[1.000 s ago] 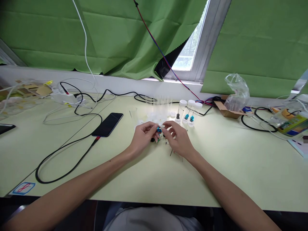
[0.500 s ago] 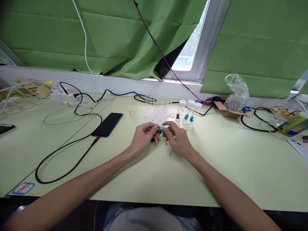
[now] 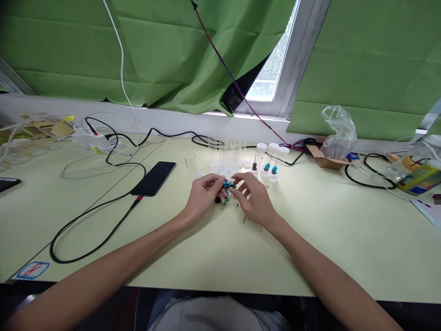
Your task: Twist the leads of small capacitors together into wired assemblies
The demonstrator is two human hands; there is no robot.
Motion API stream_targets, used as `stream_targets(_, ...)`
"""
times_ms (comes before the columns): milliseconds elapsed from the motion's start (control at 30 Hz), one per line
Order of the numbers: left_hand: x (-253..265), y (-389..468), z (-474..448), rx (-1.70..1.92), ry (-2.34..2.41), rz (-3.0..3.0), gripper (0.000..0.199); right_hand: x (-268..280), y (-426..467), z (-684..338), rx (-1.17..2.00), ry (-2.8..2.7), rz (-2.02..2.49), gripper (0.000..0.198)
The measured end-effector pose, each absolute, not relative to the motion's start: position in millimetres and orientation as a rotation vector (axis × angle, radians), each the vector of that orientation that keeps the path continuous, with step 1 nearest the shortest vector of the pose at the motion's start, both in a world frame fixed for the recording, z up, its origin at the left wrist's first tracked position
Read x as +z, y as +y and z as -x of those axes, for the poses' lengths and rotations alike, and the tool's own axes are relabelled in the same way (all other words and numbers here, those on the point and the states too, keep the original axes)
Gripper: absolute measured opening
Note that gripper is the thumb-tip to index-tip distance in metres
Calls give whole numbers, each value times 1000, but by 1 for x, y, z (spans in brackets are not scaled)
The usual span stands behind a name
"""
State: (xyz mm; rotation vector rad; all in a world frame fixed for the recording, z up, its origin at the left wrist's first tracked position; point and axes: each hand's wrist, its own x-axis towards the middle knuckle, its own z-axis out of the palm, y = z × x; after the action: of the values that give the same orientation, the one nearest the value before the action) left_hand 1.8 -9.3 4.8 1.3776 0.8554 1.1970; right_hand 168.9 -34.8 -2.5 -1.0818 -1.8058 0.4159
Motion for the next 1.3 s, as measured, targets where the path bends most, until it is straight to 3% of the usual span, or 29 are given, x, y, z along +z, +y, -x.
stream_targets(1300, 3, -9, -4, 1196, 864, -1390, 26, -3, -33, -170, 424, -1833, 1097, 23)
